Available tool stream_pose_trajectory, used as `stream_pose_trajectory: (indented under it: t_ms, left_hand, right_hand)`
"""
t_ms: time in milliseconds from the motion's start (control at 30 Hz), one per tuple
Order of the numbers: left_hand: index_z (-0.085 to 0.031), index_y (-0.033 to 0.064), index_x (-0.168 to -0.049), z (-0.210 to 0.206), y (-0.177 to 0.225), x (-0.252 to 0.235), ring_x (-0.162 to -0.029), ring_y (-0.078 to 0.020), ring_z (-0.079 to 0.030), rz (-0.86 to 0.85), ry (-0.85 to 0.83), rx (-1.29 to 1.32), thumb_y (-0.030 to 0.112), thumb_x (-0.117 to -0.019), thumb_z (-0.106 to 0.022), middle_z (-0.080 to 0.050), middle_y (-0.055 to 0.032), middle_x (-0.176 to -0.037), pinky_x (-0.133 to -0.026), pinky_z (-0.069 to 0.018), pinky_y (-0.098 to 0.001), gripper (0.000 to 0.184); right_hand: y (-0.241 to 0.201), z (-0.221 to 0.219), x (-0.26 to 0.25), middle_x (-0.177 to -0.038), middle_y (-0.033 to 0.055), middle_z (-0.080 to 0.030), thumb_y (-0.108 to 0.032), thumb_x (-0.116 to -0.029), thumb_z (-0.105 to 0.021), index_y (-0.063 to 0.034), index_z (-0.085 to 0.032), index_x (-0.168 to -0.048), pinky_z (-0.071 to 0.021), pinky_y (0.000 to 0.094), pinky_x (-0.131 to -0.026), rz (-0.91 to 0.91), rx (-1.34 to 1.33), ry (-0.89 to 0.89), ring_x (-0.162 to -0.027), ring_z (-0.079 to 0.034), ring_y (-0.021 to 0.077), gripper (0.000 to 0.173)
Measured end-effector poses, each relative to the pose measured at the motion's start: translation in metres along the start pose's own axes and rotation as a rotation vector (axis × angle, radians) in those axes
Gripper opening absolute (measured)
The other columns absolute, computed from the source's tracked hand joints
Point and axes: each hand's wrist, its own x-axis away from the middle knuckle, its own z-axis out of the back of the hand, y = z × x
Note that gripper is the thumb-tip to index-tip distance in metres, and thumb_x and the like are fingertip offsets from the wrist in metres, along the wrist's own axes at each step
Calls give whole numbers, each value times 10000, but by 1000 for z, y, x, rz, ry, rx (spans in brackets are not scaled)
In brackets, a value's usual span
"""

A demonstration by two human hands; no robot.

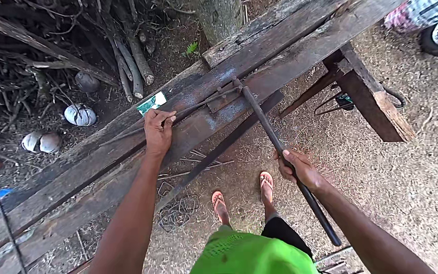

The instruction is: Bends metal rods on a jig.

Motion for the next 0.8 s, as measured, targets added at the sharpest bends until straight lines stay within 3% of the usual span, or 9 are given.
stream_pose_trajectory:
  t_ms: [267, 433, 800]
  left_hand:
    - [-755, 61, -1129, -3, 1, 0, -1078, -289, -562, -5, 12, -3, 185, -1017, -626, -632, -162, -1051, -1002, -420, -422, 211]
    - [-755, 62, -1128, -5, 2, 0, -1071, -301, -554, 0, 15, 2, 197, -1016, -628, -625, -159, -1042, -995, -411, -435, 217]
    - [-755, 70, -1123, -6, 0, 1, -1078, -310, -549, 0, 1, -11, 219, -1023, -617, -618, -160, -1046, -1003, -404, -444, 226]
  right_hand:
    - [-1, -21, 6, -614, -64, -442, -338, -1108, -271, -65, -592, -1132, -399, 202, -413, -8, -22, 83, -439, -424, 54, 423]
    - [14, -64, 5, -606, -58, -439, -323, -1112, -256, -47, -572, -1133, -402, 209, -412, 26, -97, 182, -435, -422, 57, 421]
    - [34, -115, -12, -604, -52, -433, -339, -1118, -217, -49, -541, -1098, -412, 223, -413, 56, -150, 282, -432, -415, 63, 435]
